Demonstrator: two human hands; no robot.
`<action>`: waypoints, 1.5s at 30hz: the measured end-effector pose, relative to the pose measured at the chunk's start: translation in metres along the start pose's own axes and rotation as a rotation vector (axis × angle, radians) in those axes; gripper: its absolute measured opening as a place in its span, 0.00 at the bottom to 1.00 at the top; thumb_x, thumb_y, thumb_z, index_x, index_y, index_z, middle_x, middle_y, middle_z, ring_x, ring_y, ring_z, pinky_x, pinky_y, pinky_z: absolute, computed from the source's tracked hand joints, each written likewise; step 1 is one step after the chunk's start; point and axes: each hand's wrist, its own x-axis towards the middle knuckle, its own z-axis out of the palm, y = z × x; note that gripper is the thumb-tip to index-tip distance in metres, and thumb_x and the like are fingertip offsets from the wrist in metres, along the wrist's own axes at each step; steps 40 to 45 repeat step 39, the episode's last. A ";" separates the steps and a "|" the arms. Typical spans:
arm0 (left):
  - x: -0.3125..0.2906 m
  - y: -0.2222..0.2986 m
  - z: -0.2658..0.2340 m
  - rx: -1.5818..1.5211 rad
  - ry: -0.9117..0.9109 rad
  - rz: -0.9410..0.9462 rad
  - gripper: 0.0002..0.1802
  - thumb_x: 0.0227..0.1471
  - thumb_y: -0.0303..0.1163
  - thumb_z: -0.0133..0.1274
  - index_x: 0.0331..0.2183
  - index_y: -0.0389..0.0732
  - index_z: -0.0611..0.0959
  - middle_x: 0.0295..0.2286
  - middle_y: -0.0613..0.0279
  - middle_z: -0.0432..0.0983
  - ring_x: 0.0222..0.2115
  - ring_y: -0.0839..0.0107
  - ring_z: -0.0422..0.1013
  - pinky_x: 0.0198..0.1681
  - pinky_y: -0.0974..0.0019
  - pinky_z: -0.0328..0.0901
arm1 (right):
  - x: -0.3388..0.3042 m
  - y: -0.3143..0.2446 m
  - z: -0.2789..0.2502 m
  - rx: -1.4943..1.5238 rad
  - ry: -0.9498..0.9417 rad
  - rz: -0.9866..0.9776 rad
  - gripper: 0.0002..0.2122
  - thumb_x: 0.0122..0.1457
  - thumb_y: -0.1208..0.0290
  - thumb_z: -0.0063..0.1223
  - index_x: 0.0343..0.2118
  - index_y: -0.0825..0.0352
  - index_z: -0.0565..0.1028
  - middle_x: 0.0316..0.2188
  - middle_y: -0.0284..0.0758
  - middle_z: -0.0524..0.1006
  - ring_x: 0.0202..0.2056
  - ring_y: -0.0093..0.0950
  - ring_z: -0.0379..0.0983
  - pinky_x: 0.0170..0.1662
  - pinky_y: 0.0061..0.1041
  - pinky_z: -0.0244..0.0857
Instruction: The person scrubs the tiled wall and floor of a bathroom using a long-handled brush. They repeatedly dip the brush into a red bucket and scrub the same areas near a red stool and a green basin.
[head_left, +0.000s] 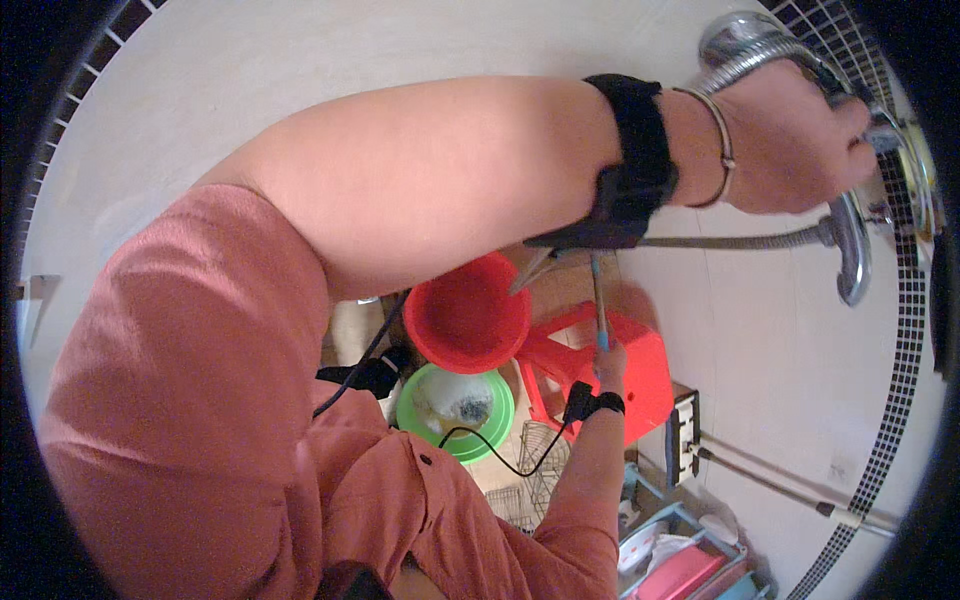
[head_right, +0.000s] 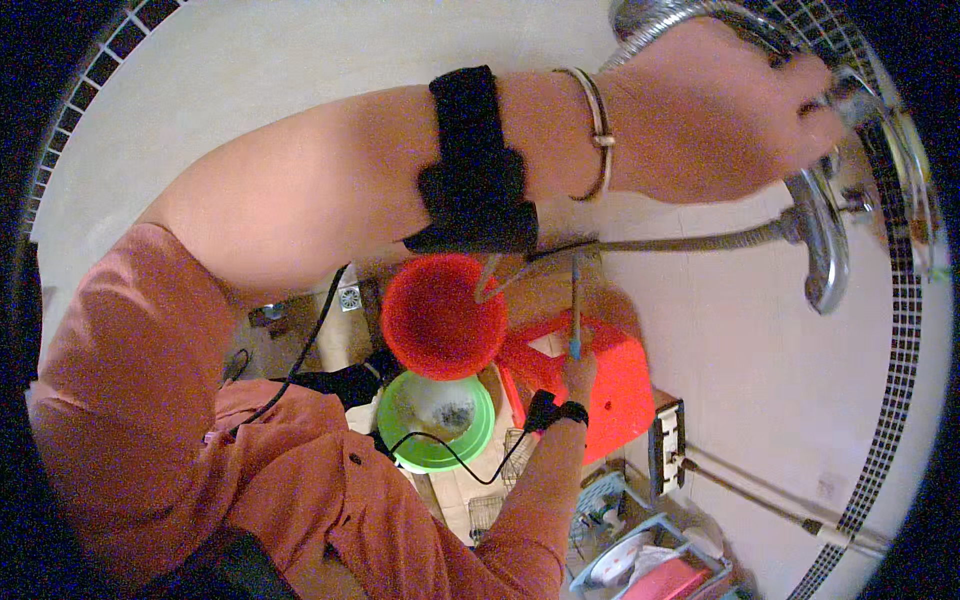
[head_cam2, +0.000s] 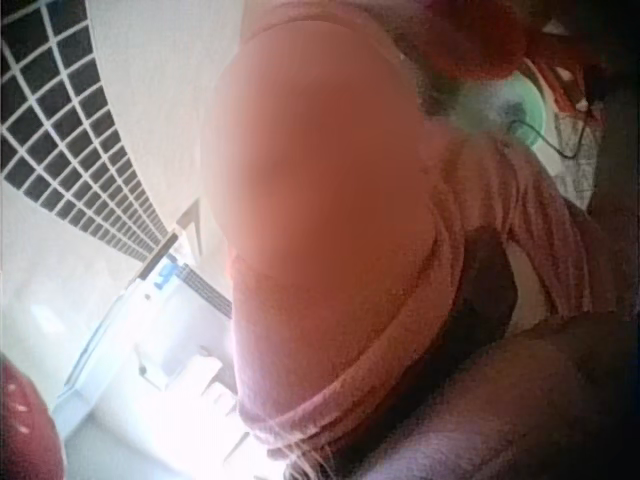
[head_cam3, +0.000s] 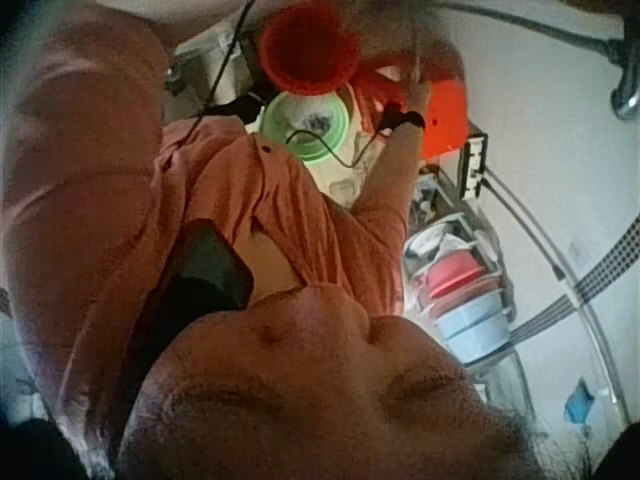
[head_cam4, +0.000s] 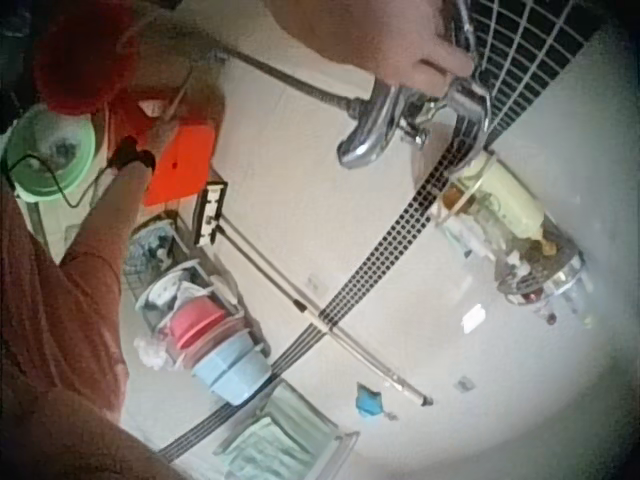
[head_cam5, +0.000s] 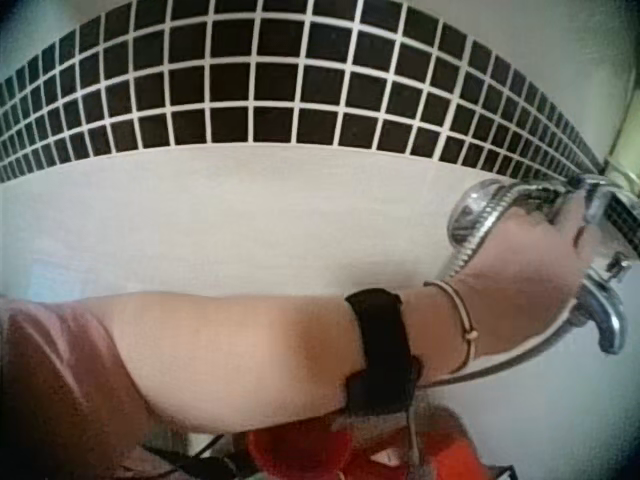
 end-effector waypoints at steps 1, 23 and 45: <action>0.001 0.000 0.002 0.022 0.015 0.020 0.04 0.40 0.32 0.48 0.22 0.42 0.73 0.20 0.59 0.69 0.17 0.63 0.72 0.16 0.61 0.66 | 0.009 -0.001 0.012 -0.138 0.041 -0.047 0.06 0.52 0.74 0.45 0.27 0.73 0.70 0.10 0.34 0.66 0.10 0.28 0.63 0.11 0.28 0.54; -0.007 0.000 0.004 -0.029 0.053 -0.030 0.07 0.39 0.32 0.51 0.25 0.41 0.77 0.22 0.62 0.71 0.19 0.66 0.73 0.18 0.63 0.66 | 0.002 0.025 0.028 -0.073 -0.063 0.086 0.11 0.57 0.68 0.43 0.38 0.68 0.72 0.10 0.33 0.66 0.10 0.25 0.63 0.11 0.25 0.53; -0.010 0.002 0.010 -0.017 0.082 -0.069 0.07 0.37 0.33 0.53 0.25 0.42 0.77 0.22 0.62 0.72 0.20 0.66 0.73 0.19 0.63 0.67 | 0.043 0.033 0.034 -0.081 -0.092 0.015 0.21 0.54 0.75 0.45 0.53 0.63 0.63 0.14 0.34 0.71 0.11 0.29 0.65 0.14 0.26 0.57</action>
